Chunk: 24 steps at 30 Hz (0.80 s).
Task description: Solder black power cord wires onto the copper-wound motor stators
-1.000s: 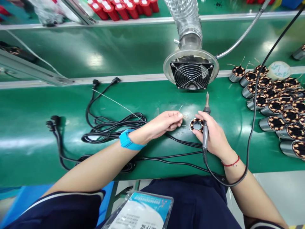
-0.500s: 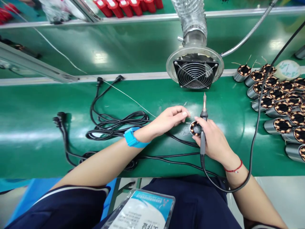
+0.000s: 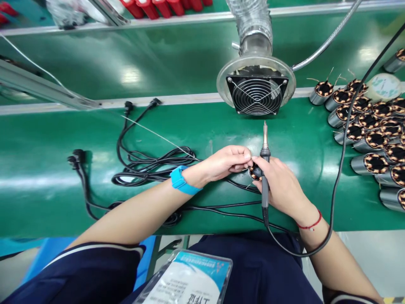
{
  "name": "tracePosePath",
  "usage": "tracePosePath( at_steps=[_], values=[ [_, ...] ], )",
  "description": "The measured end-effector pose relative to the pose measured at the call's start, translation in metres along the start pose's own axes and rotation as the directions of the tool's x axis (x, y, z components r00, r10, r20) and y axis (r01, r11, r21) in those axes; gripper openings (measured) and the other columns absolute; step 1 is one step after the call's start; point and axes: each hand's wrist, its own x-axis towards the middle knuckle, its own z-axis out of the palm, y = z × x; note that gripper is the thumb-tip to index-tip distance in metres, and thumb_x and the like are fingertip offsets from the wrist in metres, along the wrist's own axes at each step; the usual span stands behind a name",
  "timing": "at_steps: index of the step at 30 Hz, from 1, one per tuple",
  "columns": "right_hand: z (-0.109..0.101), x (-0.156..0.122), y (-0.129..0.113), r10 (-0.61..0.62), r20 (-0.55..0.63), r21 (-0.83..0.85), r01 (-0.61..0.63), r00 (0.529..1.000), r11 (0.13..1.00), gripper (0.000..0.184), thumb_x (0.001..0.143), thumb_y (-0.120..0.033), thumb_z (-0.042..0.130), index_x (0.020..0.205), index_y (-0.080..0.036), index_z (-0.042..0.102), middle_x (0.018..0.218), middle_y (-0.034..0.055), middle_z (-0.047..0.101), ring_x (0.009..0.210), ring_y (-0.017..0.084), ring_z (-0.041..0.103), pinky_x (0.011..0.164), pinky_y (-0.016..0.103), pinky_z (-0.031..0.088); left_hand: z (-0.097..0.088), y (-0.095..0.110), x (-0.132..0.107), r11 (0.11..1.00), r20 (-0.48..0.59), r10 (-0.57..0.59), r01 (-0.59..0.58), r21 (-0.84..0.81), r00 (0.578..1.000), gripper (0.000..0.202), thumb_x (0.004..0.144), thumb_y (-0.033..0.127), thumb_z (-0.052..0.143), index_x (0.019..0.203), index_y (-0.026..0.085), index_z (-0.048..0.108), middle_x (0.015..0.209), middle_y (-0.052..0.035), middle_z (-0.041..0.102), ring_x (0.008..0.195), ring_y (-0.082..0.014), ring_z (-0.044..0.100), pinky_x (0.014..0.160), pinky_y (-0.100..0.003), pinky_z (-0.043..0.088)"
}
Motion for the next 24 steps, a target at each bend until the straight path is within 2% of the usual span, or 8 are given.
tracePosePath(
  at_steps=[4,7,9,12,14,18,21,24],
  values=[
    [-0.007,-0.001,0.013,0.109,-0.051,0.055,-0.106,0.993,0.993,0.058,0.085,-0.029,0.062,0.138,-0.024,0.039,0.128,0.0138,0.061,0.113,0.032,0.061,0.091,0.053,0.052,0.004,-0.003,-0.007,0.900,-0.101,0.179,-0.121,0.418,0.979,0.023,0.087,0.036,0.057,0.086,0.014,0.058,0.074,0.0016,0.053,0.060,-0.0067,0.043,0.057,-0.020,0.034],
    [-0.016,-0.002,0.024,0.128,-0.080,0.185,-0.112,0.989,0.976,0.067,0.083,-0.025,0.061,0.144,-0.026,0.032,0.144,0.0127,0.051,0.130,0.032,0.052,0.105,0.055,0.045,0.013,-0.013,-0.017,0.572,0.153,0.114,-0.191,0.798,0.982,0.020,0.086,0.031,0.063,0.098,0.015,0.061,0.090,-0.0036,0.061,0.077,-0.0138,0.055,0.070,-0.026,0.043],
    [-0.022,-0.003,0.026,0.131,-0.152,0.242,-0.091,0.980,0.966,0.069,0.082,-0.022,0.061,0.144,-0.027,0.032,0.144,0.0102,0.052,0.133,0.028,0.050,0.109,0.052,0.042,0.019,-0.021,-0.022,0.307,0.318,0.002,-0.303,0.902,0.948,0.020,0.087,0.028,0.062,0.102,0.015,0.062,0.102,-0.0073,0.064,0.085,-0.0178,0.059,0.074,-0.029,0.045],
    [-0.030,-0.005,0.022,0.174,-0.351,0.218,-0.101,0.920,0.971,0.056,0.084,-0.019,0.060,0.137,-0.028,0.042,0.128,0.0068,0.066,0.122,0.024,0.059,0.104,0.046,0.048,0.025,-0.025,-0.026,0.162,0.398,-0.007,-0.392,0.906,0.917,0.015,0.093,0.023,0.051,0.097,0.014,0.063,0.098,-0.0077,0.066,0.086,-0.0185,0.061,0.075,-0.030,0.045],
    [-0.033,-0.009,0.018,0.217,-0.477,0.194,-0.139,0.852,0.971,0.045,0.087,-0.018,0.057,0.130,-0.027,0.049,0.111,0.0044,0.073,0.109,0.022,0.066,0.098,0.046,0.052,0.025,-0.020,-0.027,0.226,0.376,0.070,-0.382,0.896,0.924,0.016,0.093,0.021,0.048,0.091,0.015,0.063,0.090,-0.0053,0.066,0.082,-0.0164,0.059,0.074,-0.028,0.044],
    [-0.036,-0.023,0.011,0.355,-0.568,0.365,-0.159,0.742,0.917,0.035,0.089,-0.020,0.059,0.123,-0.027,0.054,0.088,-0.0005,0.073,0.082,0.017,0.071,0.084,0.039,0.059,0.017,-0.005,-0.029,0.567,0.191,0.114,-0.222,0.793,0.975,0.011,0.088,0.022,0.055,0.083,0.015,0.062,0.074,0.0012,0.058,0.064,-0.0096,0.048,0.062,-0.023,0.039],
    [-0.033,-0.031,0.006,0.424,-0.493,0.553,-0.103,0.759,0.827,0.038,0.087,-0.019,0.064,0.122,-0.030,0.054,0.087,-0.0024,0.072,0.071,0.013,0.070,0.071,0.029,0.061,0.013,0.002,-0.030,0.747,0.102,0.008,-0.074,0.661,0.995,0.015,0.085,0.029,0.057,0.081,0.015,0.061,0.064,0.0043,0.049,0.056,-0.0077,0.038,0.055,-0.021,0.033],
    [-0.030,-0.030,-0.001,0.432,-0.442,0.656,-0.045,0.786,0.753,0.041,0.085,-0.016,0.066,0.121,-0.032,0.054,0.089,-0.0033,0.072,0.070,0.011,0.070,0.066,0.024,0.061,0.011,0.004,-0.030,0.811,0.089,-0.043,-0.017,0.584,0.995,0.019,0.083,0.033,0.059,0.079,0.014,0.061,0.059,0.0058,0.044,0.054,-0.0071,0.034,0.053,-0.021,0.030]
  ],
)
